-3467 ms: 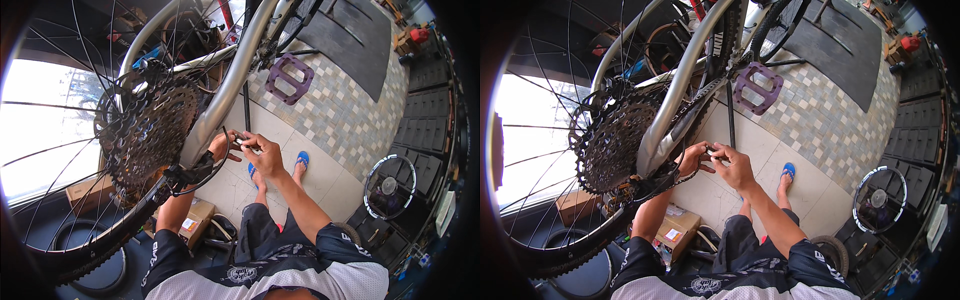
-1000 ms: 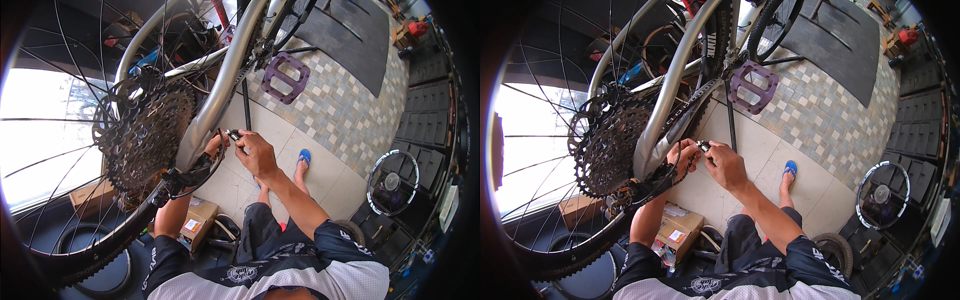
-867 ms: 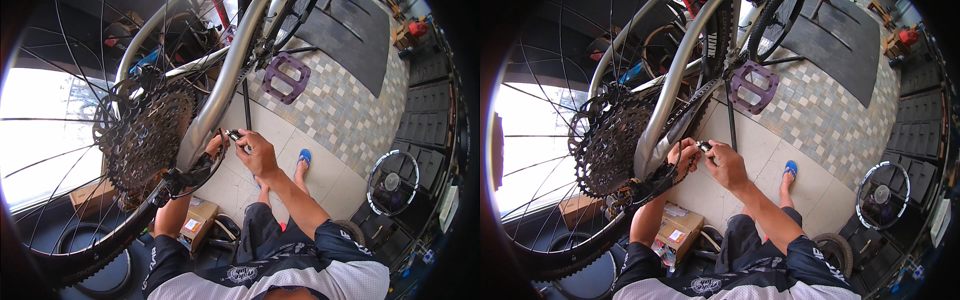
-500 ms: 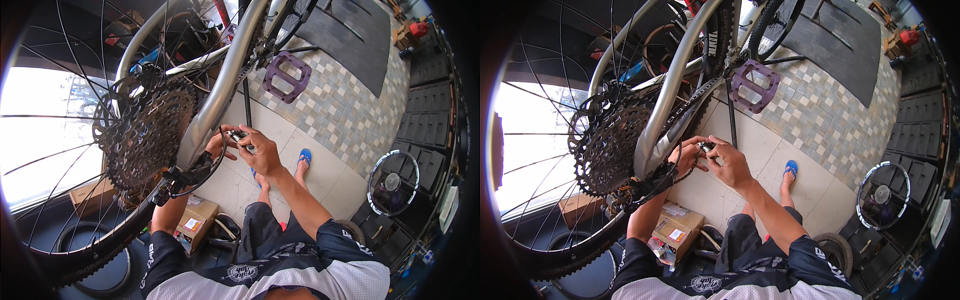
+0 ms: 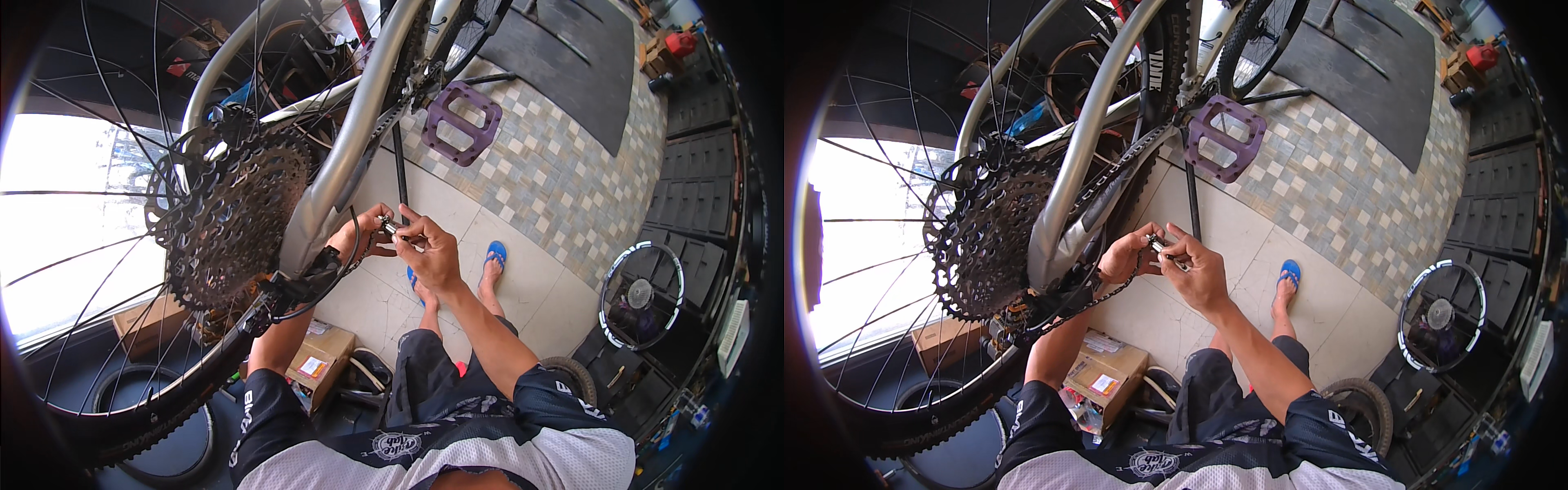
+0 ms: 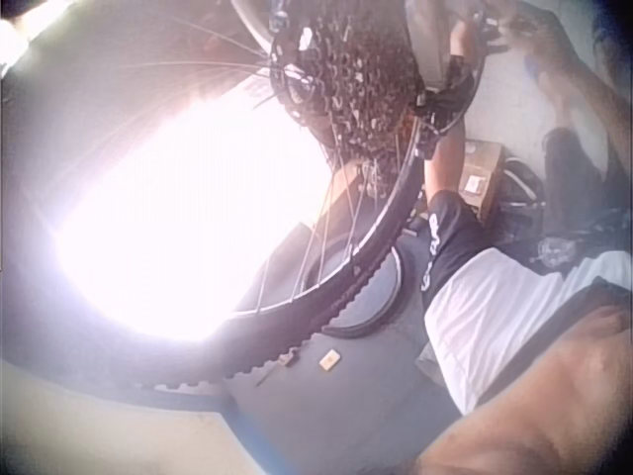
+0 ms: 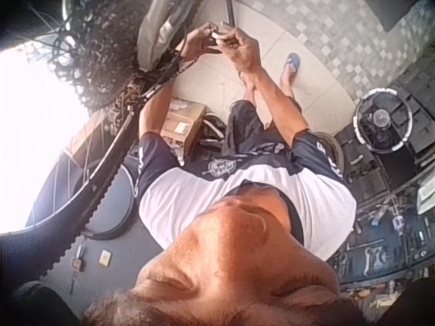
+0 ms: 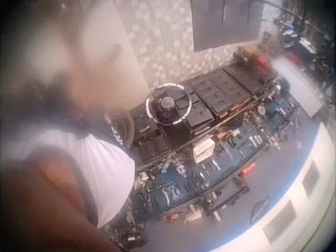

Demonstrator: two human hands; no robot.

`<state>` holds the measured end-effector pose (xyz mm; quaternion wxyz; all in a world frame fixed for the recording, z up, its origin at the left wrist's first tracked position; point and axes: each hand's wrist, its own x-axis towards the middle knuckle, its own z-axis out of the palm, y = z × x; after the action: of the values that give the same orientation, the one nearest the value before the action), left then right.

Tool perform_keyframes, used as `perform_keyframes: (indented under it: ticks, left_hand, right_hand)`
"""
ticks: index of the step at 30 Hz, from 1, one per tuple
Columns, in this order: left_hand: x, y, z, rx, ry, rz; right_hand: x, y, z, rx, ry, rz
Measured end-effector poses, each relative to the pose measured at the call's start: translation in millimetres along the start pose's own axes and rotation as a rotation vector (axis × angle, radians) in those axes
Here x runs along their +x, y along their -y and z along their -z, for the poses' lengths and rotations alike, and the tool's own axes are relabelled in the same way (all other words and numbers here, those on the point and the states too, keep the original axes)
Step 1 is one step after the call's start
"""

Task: The person removes a bicycle chain from the rear derailleur and cassette, then uses a chain tool to break the chain. They route the chain through the derailleur and around the cassette, then use the chain tool to reconnect the chain links.

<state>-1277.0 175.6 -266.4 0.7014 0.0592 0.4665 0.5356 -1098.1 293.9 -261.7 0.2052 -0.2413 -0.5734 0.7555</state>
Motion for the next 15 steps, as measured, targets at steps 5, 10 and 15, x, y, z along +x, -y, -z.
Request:
perform_keyframes:
  ticks: [5,10,15]
  left_hand:
    - [-2.1,0.8,-6.0,-0.04,0.057,-0.05]
    - [0.4,6.9,-13.0,-0.113,0.143,-0.174]
    - [-1.4,7.9,-9.4,-0.071,0.106,-0.207]
  right_hand:
    - [0.4,5.1,1.9,-0.01,0.046,0.047]
    - [20.2,2.5,29.7,0.277,0.198,-0.168]
    - [45.4,2.6,36.7,-0.309,0.398,0.116]
